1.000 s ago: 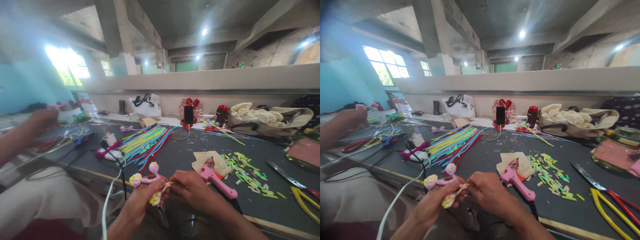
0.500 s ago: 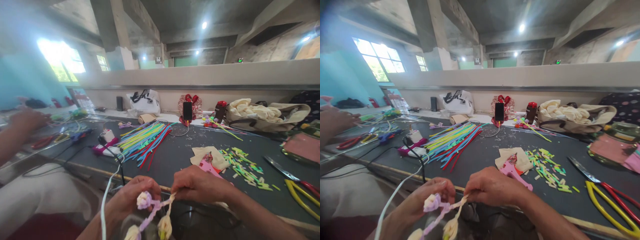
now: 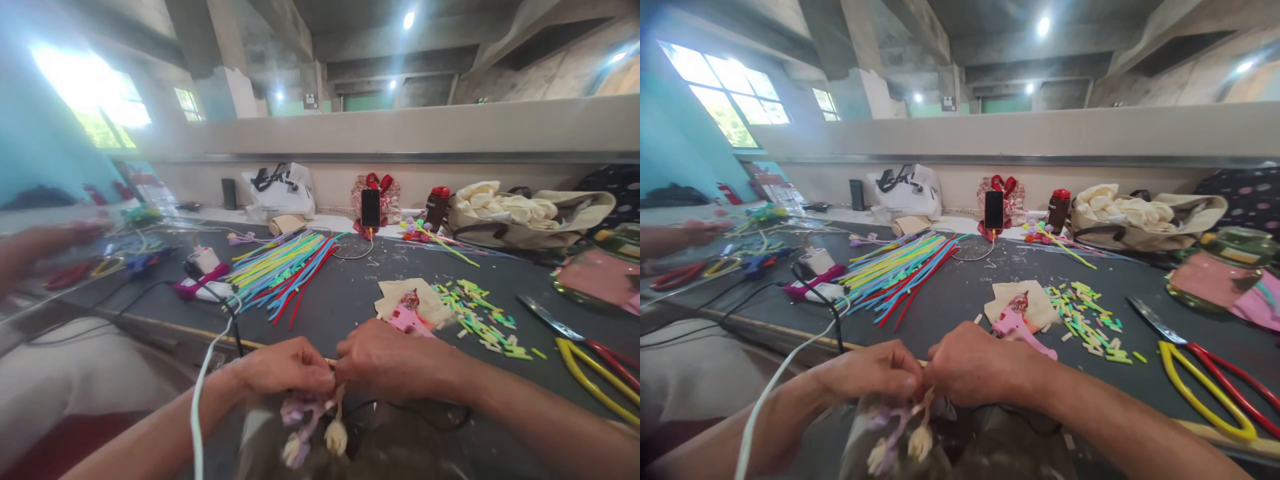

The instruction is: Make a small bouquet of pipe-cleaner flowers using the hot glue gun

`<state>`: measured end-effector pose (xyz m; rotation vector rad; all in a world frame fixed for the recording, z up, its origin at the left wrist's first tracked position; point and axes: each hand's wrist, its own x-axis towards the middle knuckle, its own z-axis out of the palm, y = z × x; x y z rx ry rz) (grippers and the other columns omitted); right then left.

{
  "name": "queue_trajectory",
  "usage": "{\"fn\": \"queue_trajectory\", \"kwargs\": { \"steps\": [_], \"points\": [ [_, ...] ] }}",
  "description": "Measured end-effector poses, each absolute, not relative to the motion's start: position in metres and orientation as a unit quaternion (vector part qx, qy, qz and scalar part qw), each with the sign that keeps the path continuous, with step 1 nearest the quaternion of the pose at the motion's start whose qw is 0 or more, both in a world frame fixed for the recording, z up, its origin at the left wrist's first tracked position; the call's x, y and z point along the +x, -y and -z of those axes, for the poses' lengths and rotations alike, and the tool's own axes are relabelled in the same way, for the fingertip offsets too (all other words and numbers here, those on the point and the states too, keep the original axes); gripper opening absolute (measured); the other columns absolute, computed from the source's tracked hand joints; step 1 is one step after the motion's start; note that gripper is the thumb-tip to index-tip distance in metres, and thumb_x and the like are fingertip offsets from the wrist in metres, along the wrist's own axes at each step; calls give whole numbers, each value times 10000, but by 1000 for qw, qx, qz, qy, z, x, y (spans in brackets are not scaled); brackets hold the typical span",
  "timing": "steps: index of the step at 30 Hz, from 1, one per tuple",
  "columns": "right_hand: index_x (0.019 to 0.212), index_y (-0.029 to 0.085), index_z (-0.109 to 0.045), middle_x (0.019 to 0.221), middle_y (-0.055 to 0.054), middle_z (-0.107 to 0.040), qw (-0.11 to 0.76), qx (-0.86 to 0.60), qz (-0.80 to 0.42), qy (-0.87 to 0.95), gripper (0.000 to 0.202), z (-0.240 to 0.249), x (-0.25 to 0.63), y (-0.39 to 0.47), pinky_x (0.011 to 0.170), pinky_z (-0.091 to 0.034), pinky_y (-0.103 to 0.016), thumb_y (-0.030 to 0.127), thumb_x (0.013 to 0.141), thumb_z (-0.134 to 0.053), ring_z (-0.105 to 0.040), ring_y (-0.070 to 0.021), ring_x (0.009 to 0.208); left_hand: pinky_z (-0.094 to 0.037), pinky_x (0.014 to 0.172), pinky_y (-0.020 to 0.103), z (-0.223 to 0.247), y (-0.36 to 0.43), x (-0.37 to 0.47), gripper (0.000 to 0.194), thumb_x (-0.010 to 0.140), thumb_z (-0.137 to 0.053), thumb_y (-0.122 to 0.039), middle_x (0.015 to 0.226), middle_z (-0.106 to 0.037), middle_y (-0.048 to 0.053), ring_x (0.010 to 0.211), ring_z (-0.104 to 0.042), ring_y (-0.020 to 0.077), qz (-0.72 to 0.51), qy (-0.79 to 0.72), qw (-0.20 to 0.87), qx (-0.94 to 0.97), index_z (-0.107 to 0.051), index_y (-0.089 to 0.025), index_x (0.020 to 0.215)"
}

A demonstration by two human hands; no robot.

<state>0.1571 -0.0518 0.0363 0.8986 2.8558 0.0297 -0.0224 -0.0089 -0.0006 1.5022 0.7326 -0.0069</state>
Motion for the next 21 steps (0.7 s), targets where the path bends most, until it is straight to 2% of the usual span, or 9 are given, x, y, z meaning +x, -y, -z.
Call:
{"fn": "queue_trajectory", "kwargs": {
  "steps": [4, 6, 10, 15, 18, 21],
  "points": [
    [711, 149, -594, 667, -20, -634, 100, 300, -11, -949, 78, -42, 153, 53, 390, -169, -237, 106, 698, -529, -569, -143, 551, -240, 396, 189, -2, 12, -16, 102, 547, -597, -208, 462, -515, -43, 424, -365, 71, 15, -357, 632, 687, -651, -122, 555],
    [703, 154, -591, 659, -20, -631, 95, 299, -15, -949, 76, -42, 153, 53, 393, -178, -236, 102, 687, -538, -564, -145, 547, -209, 368, 188, -2, 17, -14, 95, 535, -550, -154, 425, -484, -54, 391, -342, 66, 9, -385, 604, 698, -640, -125, 545],
    [657, 171, -568, 625, -9, -601, 46, 307, -48, -950, 76, -35, 154, 52, 413, -206, -249, 123, 709, -540, -530, -143, 518, -195, 362, 187, 3, 22, -14, 128, 561, -510, -167, 426, -469, -58, 370, -304, 59, -32, -413, 591, 693, -632, -129, 556],
    [724, 171, -532, 662, -10, -562, -32, 323, -128, -937, 54, -38, 153, 62, 496, -276, -283, 125, 750, -530, -494, -169, 587, -271, 416, 189, 12, 19, -18, 100, 573, -518, -165, 487, -561, -33, 416, -392, 76, -110, -418, 601, 672, -611, -133, 554],
    [740, 165, -521, 683, -23, -539, -68, 359, -186, -912, 59, -38, 152, 76, 504, -259, -292, 107, 745, -520, -460, -180, 612, -303, 439, 188, 9, 18, -19, 72, 595, -562, -189, 485, -580, -27, 431, -429, 79, -168, -421, 625, 636, -578, -135, 550],
    [744, 180, -514, 702, -13, -544, -110, 389, -171, -899, 59, -28, 154, 87, 480, -219, -284, 164, 713, -562, -442, -167, 598, -316, 446, 183, 1, 21, -20, 120, 609, -613, -221, 463, -573, -28, 430, -445, 73, -218, -420, 650, 595, -560, -131, 551]
  ]
}}
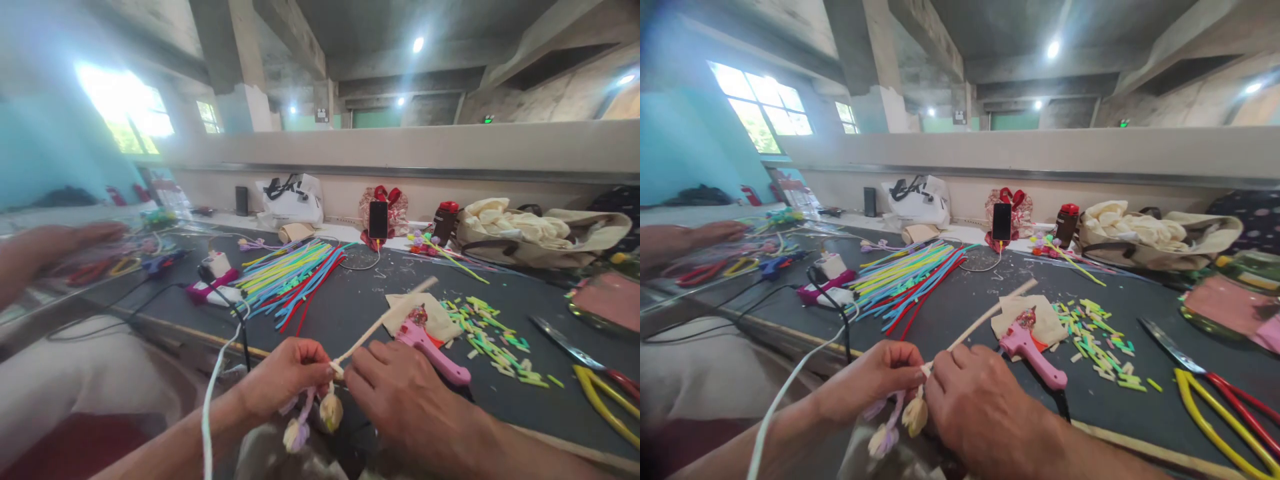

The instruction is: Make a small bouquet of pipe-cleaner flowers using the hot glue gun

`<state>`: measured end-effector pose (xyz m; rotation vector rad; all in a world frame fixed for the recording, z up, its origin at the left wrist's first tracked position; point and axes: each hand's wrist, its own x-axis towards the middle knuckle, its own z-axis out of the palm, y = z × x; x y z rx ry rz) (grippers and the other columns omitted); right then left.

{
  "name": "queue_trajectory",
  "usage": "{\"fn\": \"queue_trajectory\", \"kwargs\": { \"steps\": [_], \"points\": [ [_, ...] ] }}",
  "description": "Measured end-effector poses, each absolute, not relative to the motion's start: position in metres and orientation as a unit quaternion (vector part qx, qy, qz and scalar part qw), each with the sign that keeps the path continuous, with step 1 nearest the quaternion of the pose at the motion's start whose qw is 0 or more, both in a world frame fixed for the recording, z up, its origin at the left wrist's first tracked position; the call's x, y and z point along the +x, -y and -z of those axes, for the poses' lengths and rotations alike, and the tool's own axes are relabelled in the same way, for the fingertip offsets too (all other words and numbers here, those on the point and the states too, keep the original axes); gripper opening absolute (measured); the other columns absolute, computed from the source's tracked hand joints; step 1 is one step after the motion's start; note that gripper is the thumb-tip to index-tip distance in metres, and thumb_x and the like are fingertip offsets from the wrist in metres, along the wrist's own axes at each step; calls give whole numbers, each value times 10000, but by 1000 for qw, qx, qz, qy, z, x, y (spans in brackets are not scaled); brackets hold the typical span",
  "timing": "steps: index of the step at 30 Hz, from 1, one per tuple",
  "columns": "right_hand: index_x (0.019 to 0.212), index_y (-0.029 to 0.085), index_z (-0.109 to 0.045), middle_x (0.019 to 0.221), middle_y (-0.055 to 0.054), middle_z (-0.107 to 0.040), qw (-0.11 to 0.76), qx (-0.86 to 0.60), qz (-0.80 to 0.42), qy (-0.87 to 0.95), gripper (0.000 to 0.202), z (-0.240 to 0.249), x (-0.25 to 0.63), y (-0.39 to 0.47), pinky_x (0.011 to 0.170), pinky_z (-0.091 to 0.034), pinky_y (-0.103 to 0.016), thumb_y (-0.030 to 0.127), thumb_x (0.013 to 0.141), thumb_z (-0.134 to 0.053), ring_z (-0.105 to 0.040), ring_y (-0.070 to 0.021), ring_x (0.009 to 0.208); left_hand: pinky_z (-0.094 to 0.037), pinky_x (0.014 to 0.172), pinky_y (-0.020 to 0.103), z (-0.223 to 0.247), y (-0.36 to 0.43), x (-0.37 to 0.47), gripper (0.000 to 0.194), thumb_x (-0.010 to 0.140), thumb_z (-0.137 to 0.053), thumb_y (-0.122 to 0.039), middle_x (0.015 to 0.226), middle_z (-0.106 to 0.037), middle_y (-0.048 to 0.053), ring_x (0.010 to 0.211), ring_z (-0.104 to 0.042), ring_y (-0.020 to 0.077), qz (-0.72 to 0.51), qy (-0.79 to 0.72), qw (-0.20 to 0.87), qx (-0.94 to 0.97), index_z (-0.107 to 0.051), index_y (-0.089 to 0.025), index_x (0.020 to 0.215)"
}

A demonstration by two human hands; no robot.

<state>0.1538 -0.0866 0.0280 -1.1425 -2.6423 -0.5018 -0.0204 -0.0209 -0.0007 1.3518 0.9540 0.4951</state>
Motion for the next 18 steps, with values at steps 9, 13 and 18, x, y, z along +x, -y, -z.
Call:
{"fn": "queue_trajectory", "kwargs": {
  "steps": [9, 13, 18],
  "points": [
    [608, 171, -534, 573, 26, -498, 242, -438, -46, 865, 207, 5, 165, 83, 460, -226, -223, 150, 791, -441, -427, -79, 502, -338, 428, 187, 10, 29, -25, 158, 606, -672, -254, 501, -628, 14, 417, -514, 86, -254, -369, 767, 461, -571, -132, 607],
    [703, 167, -625, 613, 36, -544, 276, -445, -257, 812, 184, 1, 167, 72, 510, -313, -169, 234, 813, -493, -501, -70, 570, -344, 422, 183, 11, 32, -24, 147, 548, -690, -220, 504, -640, 28, 418, -529, 93, -243, -344, 798, 432, -577, -131, 582],
    [671, 138, -641, 588, 39, -528, 317, -426, -382, 756, 175, 0, 164, 57, 492, -349, -158, 282, 745, -574, -497, -77, 552, -329, 400, 175, 5, 36, -22, 47, 541, -630, -148, 490, -633, 24, 405, -523, 88, -187, -332, 811, 443, -599, -125, 567]
  ]
}}
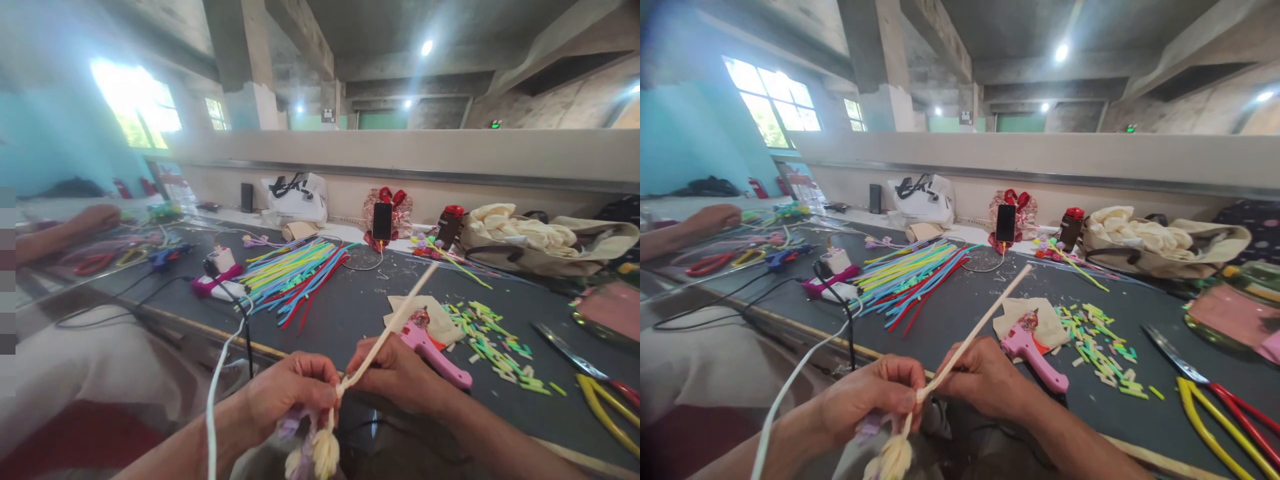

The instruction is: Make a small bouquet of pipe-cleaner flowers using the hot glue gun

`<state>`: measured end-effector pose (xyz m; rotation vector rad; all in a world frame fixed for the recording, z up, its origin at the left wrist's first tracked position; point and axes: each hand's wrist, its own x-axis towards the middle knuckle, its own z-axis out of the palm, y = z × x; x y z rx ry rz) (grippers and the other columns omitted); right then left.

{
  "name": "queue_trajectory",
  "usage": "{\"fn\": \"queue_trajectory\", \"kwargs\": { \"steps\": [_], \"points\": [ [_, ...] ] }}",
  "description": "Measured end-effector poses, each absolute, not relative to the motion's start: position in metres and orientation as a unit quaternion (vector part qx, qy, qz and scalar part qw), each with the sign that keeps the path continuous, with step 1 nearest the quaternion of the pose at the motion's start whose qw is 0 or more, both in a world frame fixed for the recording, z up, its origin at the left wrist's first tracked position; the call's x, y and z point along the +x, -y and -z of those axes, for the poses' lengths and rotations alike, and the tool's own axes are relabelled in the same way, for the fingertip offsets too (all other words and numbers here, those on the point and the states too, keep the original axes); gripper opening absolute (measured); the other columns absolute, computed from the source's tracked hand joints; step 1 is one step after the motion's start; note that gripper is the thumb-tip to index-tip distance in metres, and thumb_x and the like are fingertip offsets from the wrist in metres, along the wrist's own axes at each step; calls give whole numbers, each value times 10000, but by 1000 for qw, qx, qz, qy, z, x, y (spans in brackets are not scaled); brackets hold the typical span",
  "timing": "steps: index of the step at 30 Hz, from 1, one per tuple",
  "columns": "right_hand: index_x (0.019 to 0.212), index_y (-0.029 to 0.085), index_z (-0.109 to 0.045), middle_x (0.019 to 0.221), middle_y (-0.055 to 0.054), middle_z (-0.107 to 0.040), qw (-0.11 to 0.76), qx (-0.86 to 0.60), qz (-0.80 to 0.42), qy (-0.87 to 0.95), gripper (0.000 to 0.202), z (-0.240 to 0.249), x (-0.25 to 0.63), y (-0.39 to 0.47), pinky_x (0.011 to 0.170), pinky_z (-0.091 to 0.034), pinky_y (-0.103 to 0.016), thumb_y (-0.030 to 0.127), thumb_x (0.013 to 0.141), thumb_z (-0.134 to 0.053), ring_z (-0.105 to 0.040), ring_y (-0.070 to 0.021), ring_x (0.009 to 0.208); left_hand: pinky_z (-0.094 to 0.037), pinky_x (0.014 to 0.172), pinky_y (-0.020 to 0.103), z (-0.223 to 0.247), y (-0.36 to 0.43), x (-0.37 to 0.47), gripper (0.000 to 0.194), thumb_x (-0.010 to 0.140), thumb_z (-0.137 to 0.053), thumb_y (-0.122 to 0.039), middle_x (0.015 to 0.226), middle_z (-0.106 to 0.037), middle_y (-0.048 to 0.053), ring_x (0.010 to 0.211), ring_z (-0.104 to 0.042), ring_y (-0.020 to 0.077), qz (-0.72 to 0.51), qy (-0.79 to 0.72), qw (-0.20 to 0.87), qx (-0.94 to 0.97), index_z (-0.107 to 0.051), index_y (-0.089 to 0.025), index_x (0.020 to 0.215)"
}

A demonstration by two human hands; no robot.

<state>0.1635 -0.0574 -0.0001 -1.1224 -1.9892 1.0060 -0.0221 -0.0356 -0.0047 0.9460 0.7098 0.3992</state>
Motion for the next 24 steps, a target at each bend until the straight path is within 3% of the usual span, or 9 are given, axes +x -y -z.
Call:
{"fn": "queue_trajectory", "kwargs": {
  "steps": [10, 14, 19, 24],
  "points": [
    [699, 147, -670, 608, 16, -579, 315, -408, -288, 807, 125, -2, 154, 51, 544, -381, -164, 223, 739, -579, -540, -83, 573, -310, 372, 171, 17, 36, -19, 39, 496, -559, -109, 397, -567, -5, 348, -464, 70, -115, -372, 807, 444, -597, -112, 492],
    [708, 167, -676, 607, 21, -591, 335, -426, -302, 784, 137, 9, 151, 50, 535, -382, -163, 240, 741, -565, -553, -88, 577, -296, 356, 166, 27, 37, -21, 58, 542, -581, -144, 398, -562, -3, 337, -446, 61, -136, -362, 818, 426, -612, -108, 510],
    [704, 167, -663, 634, 19, -618, 347, -444, -275, 779, 136, 9, 150, 46, 532, -379, -160, 190, 748, -537, -563, -91, 592, -351, 408, 154, 28, 38, -23, 143, 611, -644, -207, 467, -593, -4, 396, -494, 59, -205, -365, 808, 414, -665, -115, 718],
    [743, 177, -658, 682, 10, -635, 318, -445, -221, 808, 137, -1, 150, 41, 560, -390, -177, 235, 767, -536, -564, -98, 620, -351, 417, 159, 21, 35, -23, 167, 591, -670, -247, 464, -597, 10, 401, -496, 65, -223, -384, 790, 423, -661, -101, 672]
  ]
}}
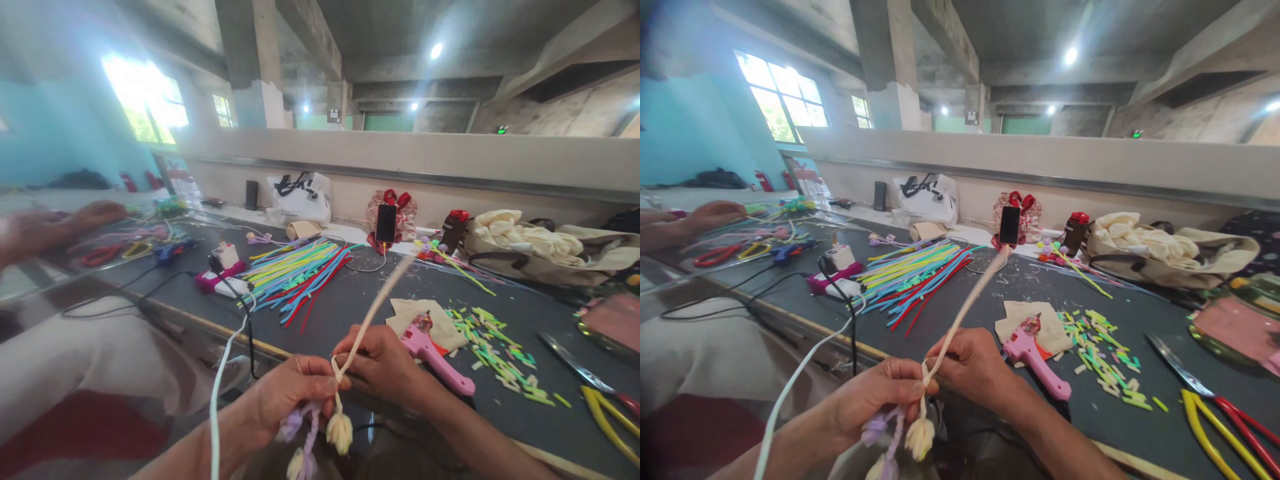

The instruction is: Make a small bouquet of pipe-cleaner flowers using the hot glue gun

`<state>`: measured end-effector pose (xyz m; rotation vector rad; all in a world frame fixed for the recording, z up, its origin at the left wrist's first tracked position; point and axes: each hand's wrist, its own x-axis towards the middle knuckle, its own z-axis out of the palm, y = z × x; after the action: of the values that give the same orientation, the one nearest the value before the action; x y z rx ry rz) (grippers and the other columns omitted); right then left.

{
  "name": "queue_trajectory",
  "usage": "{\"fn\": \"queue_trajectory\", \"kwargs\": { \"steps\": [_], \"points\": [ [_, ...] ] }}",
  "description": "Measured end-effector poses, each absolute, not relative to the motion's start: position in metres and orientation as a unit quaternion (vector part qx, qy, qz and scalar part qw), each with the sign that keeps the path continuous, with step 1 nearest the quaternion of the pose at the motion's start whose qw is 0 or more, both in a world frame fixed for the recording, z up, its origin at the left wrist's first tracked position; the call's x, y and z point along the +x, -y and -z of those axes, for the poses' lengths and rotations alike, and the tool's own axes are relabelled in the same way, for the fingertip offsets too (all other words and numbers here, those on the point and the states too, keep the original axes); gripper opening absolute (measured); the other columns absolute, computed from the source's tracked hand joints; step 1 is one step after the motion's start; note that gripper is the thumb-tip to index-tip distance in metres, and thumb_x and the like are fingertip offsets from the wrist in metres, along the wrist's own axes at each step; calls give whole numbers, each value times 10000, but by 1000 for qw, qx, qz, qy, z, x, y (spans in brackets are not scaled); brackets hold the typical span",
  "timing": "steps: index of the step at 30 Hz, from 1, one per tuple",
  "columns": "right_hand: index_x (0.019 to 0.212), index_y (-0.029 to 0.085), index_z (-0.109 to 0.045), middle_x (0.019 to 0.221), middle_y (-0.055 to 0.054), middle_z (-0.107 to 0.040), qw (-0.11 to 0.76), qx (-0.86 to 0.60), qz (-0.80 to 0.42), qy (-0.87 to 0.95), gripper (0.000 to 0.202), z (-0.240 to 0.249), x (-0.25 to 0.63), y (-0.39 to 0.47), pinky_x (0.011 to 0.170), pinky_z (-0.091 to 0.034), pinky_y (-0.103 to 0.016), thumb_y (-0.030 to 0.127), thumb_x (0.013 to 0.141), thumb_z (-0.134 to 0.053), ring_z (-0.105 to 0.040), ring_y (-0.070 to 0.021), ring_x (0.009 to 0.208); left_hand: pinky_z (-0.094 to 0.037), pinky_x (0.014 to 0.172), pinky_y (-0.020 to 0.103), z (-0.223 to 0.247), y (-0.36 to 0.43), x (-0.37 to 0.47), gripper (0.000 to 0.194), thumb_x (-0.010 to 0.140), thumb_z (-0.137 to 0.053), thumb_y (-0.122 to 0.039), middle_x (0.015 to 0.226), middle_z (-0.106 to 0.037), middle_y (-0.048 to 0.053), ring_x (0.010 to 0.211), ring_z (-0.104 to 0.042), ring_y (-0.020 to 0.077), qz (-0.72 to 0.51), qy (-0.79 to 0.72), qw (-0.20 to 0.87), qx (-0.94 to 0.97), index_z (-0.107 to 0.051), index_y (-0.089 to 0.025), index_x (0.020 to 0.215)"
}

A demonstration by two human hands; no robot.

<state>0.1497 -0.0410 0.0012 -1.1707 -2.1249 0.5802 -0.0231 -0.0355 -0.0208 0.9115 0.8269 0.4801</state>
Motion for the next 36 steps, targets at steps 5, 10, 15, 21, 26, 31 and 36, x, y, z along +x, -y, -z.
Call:
{"fn": "queue_trajectory", "kwargs": {
  "steps": [5, 10, 15, 21, 26, 31, 36],
  "points": [
    [970, 200, -591, 967, -54, -603, 355, -482, 26, 801, 218, -13, 163, 57, 777, -359, -318, 202, 754, -556, -508, -188, 890, -267, 368, 175, 10, 32, -27, 169, 614, -640, -285, 410, -544, -17, 341, -408, 55, -299, -411, 733, 452, -623, -118, 613],
    [1027, 188, -541, 977, -47, -602, 269, -360, 190, 873, 253, -43, 160, 75, 742, -341, -314, 139, 781, -510, -488, -186, 866, -285, 425, 194, 4, 30, -21, 187, 654, -579, -295, 474, -531, -26, 431, -424, 78, -292, -407, 651, 570, -593, -126, 576],
    [774, 153, -590, 818, -75, -598, 42, -360, 199, 910, 50, -57, 141, 40, 627, -339, -329, 168, 728, -575, -497, -196, 726, -301, 475, 188, 1, 31, -11, 142, 645, -515, -208, 486, -511, -41, 485, -422, 87, -260, -423, 586, 640, -543, -143, 522],
    [590, 173, -575, 620, -22, -592, -73, -312, 147, 936, 110, -47, 137, 6, 522, -288, -274, 170, 700, -584, -505, -145, 565, -272, 460, 191, -1, 27, -13, 146, 647, -469, -215, 469, -445, -69, 479, -372, 85, -223, -429, 542, 688, -546, -148, 543],
    [549, 159, -556, 625, -40, -572, -40, -291, 170, 941, 169, -59, 125, 23, 524, -278, -287, 109, 711, -562, -495, -155, 604, -245, 445, 199, 1, 23, -15, 148, 609, -453, -189, 429, -395, -79, 457, -333, 82, -217, -442, 515, 702, -482, -159, 466],
    [609, 130, -569, 591, -50, -536, -27, -302, 212, 929, 87, -60, 115, 49, 395, -193, -259, 67, 669, -572, -437, -145, 495, -234, 434, 203, -2, 19, -14, 123, 563, -435, -129, 422, -420, -68, 451, -333, 80, -272, -438, 538, 667, -511, -143, 467],
    [733, 154, -566, 681, -40, -564, 54, -376, 175, 909, 120, -39, 128, 63, 406, -189, -258, 54, 673, -540, -473, -162, 569, -241, 414, 196, 3, 13, -17, 90, 618, -512, -200, 429, -476, -53, 395, -359, 66, -289, -402, 668, 555, -543, -131, 569]
  ]
}}
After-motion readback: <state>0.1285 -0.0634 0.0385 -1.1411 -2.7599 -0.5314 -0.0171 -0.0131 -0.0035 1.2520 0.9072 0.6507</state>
